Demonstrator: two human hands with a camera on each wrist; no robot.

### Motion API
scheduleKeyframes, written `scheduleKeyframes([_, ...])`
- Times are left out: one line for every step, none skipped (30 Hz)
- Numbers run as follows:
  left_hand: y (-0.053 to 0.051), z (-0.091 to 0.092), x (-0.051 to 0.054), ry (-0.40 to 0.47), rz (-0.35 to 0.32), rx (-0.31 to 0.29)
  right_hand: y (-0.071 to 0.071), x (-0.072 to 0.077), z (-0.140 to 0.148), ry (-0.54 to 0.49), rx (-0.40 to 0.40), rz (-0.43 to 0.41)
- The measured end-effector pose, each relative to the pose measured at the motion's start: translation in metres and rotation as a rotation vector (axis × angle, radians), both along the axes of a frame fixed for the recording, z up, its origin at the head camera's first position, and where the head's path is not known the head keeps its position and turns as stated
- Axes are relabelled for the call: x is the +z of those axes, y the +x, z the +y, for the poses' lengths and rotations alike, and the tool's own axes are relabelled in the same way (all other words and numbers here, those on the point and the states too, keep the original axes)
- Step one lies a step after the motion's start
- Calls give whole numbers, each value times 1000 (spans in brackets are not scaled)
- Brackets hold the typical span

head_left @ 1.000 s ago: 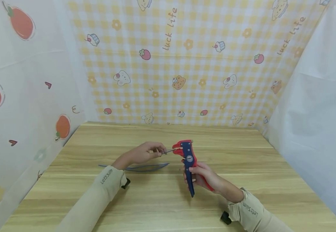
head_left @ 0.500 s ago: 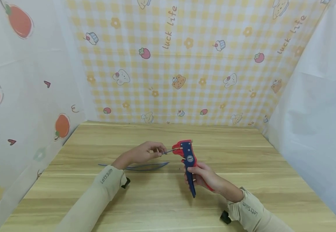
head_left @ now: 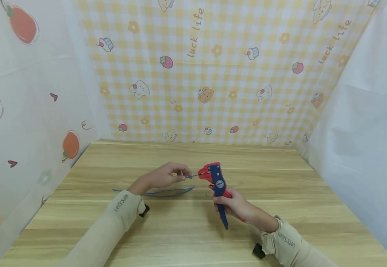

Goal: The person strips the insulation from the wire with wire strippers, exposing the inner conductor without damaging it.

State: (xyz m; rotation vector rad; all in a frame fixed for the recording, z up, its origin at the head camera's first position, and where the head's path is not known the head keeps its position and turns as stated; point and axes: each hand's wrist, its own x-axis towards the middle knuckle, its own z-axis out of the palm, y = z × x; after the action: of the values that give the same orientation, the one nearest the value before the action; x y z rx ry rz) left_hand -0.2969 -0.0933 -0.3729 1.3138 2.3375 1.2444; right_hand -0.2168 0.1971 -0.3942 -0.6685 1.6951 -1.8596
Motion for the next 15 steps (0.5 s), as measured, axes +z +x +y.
scheduleKeyframes([0,1,0,1,3,3,0,0,0,9,-9,1])
scheduleKeyframes([-1,1,0,1,4,7,0,-1,-1,22,-25,10])
scheduleKeyframes([-1,2,0,-1,8,14,-1,-1,-2,34,-47,10])
scheduleKeyframes([-2,3,-1,0,12,21,-1,-2,-2,45,-78,0])
scheduleKeyframes([-2,4,-1,4,19,29,-2,-2,-3,57,-108,-7])
scheduleKeyframes([-3,5,-1,7,24,38,-3,-2,-3,64,-136,-16])
scheduleKeyframes([-3,6,-2,11,32,46,-5,-3,-3,68,-160,-24])
scheduleKeyframes([-4,6,-2,13,38,54,-6,-3,-3,69,-178,-29])
scheduleKeyframes([-4,7,-2,14,45,63,-7,-3,-3,65,-184,-43])
scheduleKeyframes([-4,7,-2,15,48,70,-7,-3,-2,61,-183,-44])
scheduleKeyframes([-4,7,-2,11,49,79,-8,-3,-2,57,-173,-41])
scheduleKeyframes([-4,6,-1,8,46,83,-8,-3,-1,55,-160,-41])
scheduleKeyframes([-4,5,-1,3,45,88,-8,-2,0,53,-146,-42])
scheduleKeyframes([-4,4,0,-1,44,93,-7,-2,0,52,-133,-44])
scheduleKeyframes([-4,3,0,-7,46,96,-7,-2,1,48,-120,-49])
